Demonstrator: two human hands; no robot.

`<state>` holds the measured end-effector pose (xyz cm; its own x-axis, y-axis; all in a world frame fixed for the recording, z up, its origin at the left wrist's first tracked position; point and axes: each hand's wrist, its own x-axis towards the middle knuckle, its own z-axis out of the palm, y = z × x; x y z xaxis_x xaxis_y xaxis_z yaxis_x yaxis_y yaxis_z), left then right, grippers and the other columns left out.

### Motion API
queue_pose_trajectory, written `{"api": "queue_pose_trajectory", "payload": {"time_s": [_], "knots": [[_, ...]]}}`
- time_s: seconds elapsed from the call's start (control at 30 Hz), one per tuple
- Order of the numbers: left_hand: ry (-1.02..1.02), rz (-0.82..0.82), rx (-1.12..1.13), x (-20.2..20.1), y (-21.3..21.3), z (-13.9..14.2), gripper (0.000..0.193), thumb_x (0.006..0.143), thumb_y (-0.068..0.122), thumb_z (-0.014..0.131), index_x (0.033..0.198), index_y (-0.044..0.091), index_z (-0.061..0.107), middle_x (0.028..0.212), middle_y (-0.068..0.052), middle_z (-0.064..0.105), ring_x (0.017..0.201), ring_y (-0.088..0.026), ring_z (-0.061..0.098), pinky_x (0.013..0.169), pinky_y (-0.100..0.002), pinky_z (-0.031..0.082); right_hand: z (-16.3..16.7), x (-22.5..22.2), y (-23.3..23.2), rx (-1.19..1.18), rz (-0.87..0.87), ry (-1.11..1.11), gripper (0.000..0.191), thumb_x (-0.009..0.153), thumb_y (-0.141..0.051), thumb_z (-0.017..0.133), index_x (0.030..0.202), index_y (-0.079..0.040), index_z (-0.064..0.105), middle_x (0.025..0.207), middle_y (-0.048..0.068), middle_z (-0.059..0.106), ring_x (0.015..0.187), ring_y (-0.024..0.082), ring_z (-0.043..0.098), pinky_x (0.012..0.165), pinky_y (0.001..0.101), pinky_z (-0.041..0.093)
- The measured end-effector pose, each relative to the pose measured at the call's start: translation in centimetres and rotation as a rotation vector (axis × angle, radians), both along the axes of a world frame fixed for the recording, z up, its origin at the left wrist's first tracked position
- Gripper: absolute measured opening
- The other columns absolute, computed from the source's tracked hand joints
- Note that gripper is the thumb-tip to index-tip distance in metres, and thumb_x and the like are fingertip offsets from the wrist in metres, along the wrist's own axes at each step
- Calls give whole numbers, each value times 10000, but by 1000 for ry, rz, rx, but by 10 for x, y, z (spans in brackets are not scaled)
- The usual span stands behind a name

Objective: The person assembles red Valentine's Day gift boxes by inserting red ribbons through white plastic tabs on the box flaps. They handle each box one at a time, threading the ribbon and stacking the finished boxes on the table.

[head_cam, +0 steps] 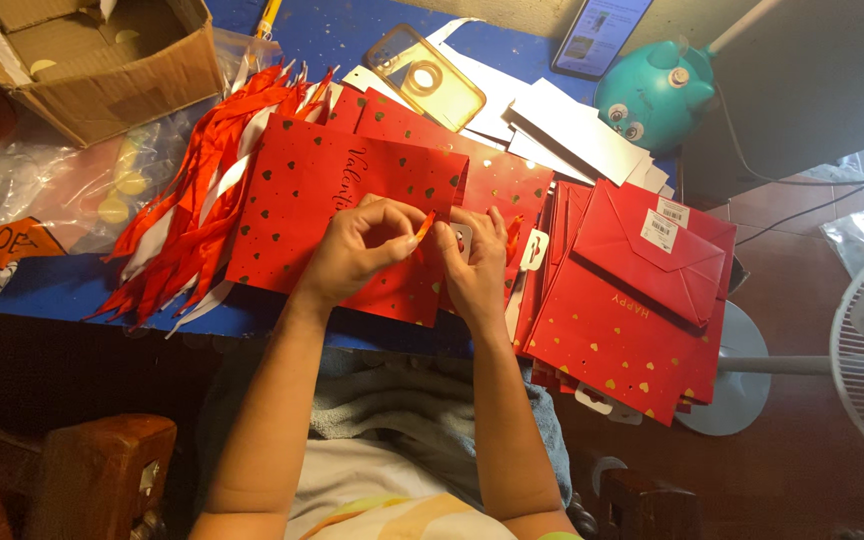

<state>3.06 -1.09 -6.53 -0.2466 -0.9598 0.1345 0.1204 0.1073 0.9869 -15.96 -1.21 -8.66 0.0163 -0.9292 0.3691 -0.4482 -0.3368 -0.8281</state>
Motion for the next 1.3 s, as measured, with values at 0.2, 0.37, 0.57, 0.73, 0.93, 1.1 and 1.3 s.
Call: {"api": "queue_pose_trajectory", "payload": {"time_s": [0.2, 0.37, 0.57, 0.73, 0.93, 1.1, 1.3], "knots": [[-47, -99, -162, 9, 4, 8, 140, 915, 192, 728, 886, 82, 647, 1182, -73, 726, 1155, -154, 595, 1089, -353, 446, -8, -5, 2, 11, 26, -14, 202, 996, -179, 657, 1130, -38, 713, 1076, 76, 717, 1151, 220, 647, 1279, 482, 207], [-177, 174, 87, -21, 1, 30, 279, 879, 338, 785, 923, 105, 638, 889, -31, 739, 831, -137, 711, 779, -332, 581, -17, -7, 3, -31, 1, -17, 217, 986, -179, 675, 1121, -9, 687, 1114, 97, 695, 1185, 255, 618, 1274, 483, 221], [-596, 330, -181, -40, -1, 44, 245, 880, 271, 791, 878, 58, 670, 855, -59, 745, 818, -220, 722, 746, -362, 552, -16, -9, 4, -32, 23, -14, 212, 982, -155, 663, 1120, 3, 693, 1115, 104, 697, 1152, 239, 648, 1284, 484, 218], [-571, 324, -136, -38, -1, 39, 164, 892, 216, 765, 874, 68, 697, 835, -47, 744, 803, -219, 692, 723, -367, 543, -12, -8, 5, -29, 11, -13, 212, 969, -166, 689, 1093, 6, 694, 1086, 102, 698, 1119, 234, 655, 1280, 479, 228], [-448, 294, -119, -37, -1, 35, 127, 883, 190, 767, 877, 72, 720, 834, -25, 749, 827, -187, 680, 773, -344, 542, -11, -9, 5, -31, 14, -25, 202, 973, -162, 684, 1092, 1, 688, 1086, 96, 692, 1134, 240, 636, 1278, 480, 222], [-402, 290, -233, -35, 5, 35, 112, 884, 148, 765, 878, 53, 707, 873, -28, 726, 896, -168, 668, 852, -330, 524, -13, -9, 6, -29, 9, -25, 196, 973, -153, 676, 1097, 0, 681, 1092, 97, 690, 1153, 247, 628, 1281, 482, 221], [-52, 17, -226, -23, 10, 34, 127, 951, 151, 690, 938, 35, 638, 986, -41, 677, 1015, -143, 645, 978, -323, 499, -14, -9, 6, -53, 6, -19, 191, 973, -140, 666, 1101, 1, 675, 1097, 101, 688, 1138, 251, 642, 1285, 486, 217]]}}
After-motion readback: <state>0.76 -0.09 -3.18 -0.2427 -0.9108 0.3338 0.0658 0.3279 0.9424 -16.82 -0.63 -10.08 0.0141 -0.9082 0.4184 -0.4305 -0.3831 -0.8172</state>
